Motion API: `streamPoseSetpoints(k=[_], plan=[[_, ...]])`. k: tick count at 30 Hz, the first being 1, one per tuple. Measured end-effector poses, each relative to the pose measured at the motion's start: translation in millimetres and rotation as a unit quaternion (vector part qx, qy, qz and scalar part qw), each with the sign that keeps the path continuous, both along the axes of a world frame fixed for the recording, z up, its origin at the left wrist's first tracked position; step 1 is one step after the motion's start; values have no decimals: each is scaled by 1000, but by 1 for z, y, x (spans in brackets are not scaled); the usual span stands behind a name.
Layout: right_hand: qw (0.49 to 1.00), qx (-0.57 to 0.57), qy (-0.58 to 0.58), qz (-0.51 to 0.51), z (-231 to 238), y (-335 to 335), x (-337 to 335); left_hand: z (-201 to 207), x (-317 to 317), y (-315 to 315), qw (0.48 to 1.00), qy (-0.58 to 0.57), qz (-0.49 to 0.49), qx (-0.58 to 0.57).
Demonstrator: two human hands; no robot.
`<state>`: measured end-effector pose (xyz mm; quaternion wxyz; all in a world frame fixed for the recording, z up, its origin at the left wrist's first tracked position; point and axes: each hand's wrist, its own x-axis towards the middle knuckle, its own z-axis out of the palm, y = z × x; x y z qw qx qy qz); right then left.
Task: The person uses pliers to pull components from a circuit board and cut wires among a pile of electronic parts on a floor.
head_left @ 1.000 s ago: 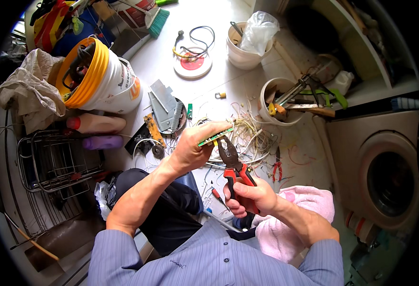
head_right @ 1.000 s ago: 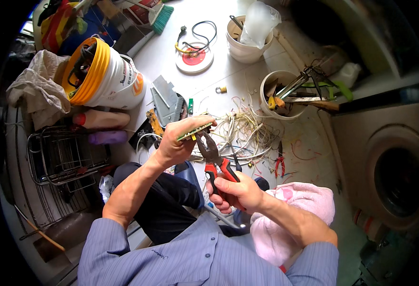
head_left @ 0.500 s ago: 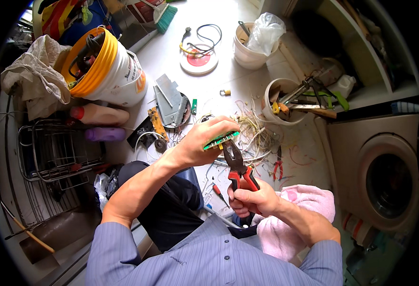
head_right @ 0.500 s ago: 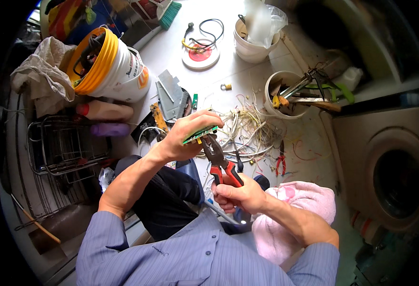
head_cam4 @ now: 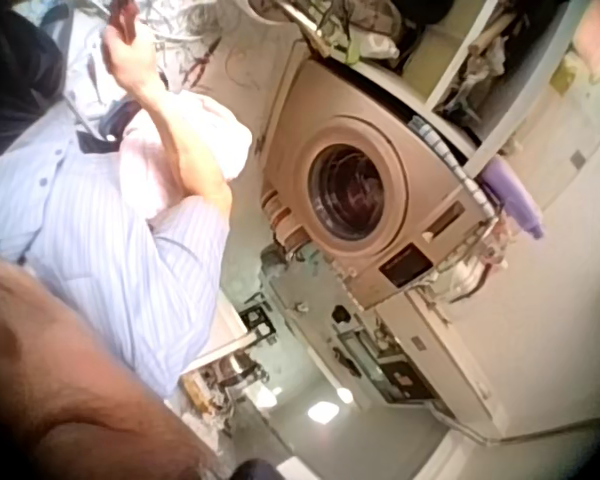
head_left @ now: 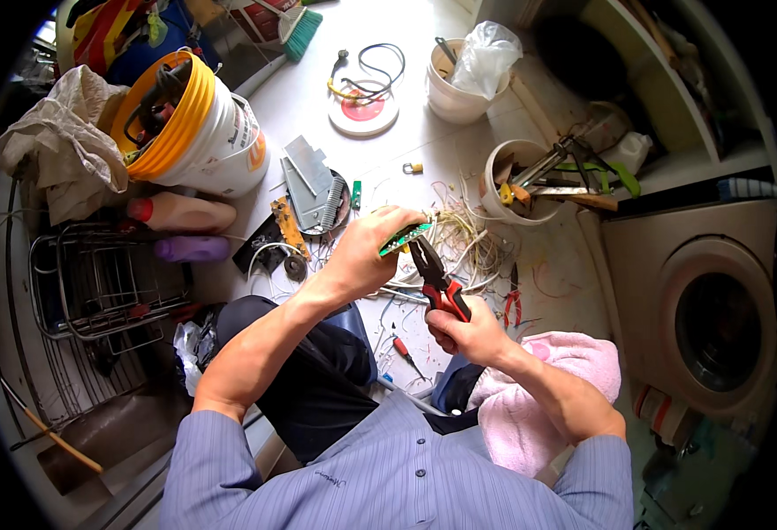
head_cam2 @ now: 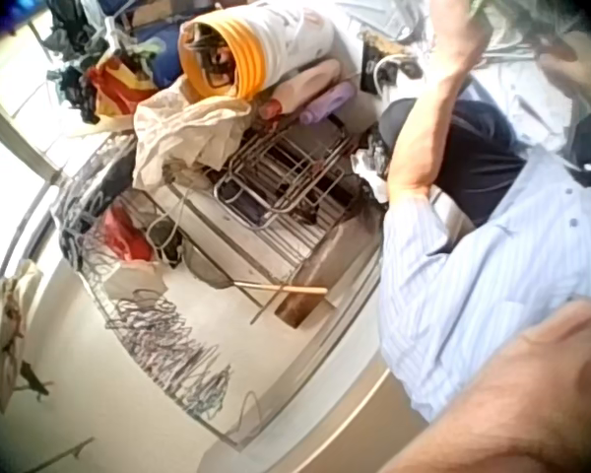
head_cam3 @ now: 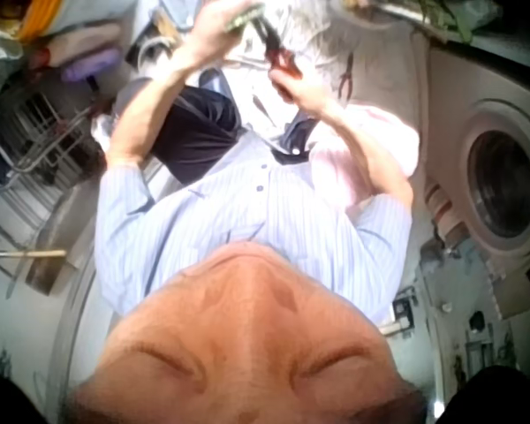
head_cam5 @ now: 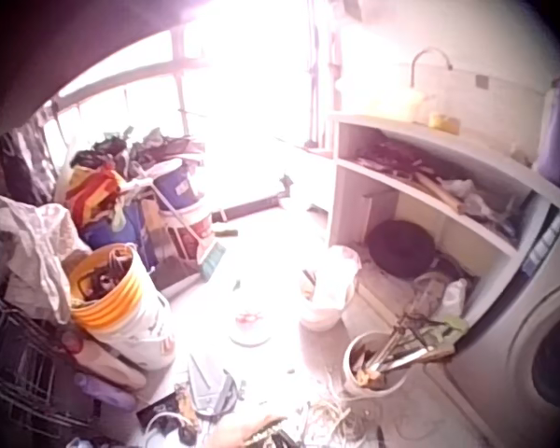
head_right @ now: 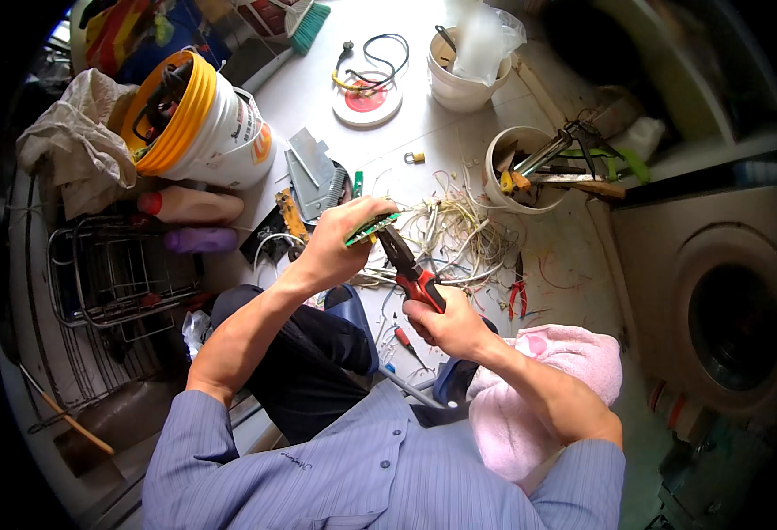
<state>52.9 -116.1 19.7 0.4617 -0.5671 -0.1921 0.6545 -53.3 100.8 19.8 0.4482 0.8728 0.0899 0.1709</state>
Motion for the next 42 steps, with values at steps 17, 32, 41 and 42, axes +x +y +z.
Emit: streamPoseSetpoints(k=[17,32,41,42], plan=[[941,39,-333,-53,7,22,38,-6,-11,-7,751,134,19,-647],[993,-62,-61,85,40,9,53,-4,-11,4,628,146,-15,-765],[992,-54,56,100,21,4,60,-2,-7,-1,724,110,-30,-680],[991,-51,57,106,21,4,61,-3,-7,-2,735,109,-27,-669]])
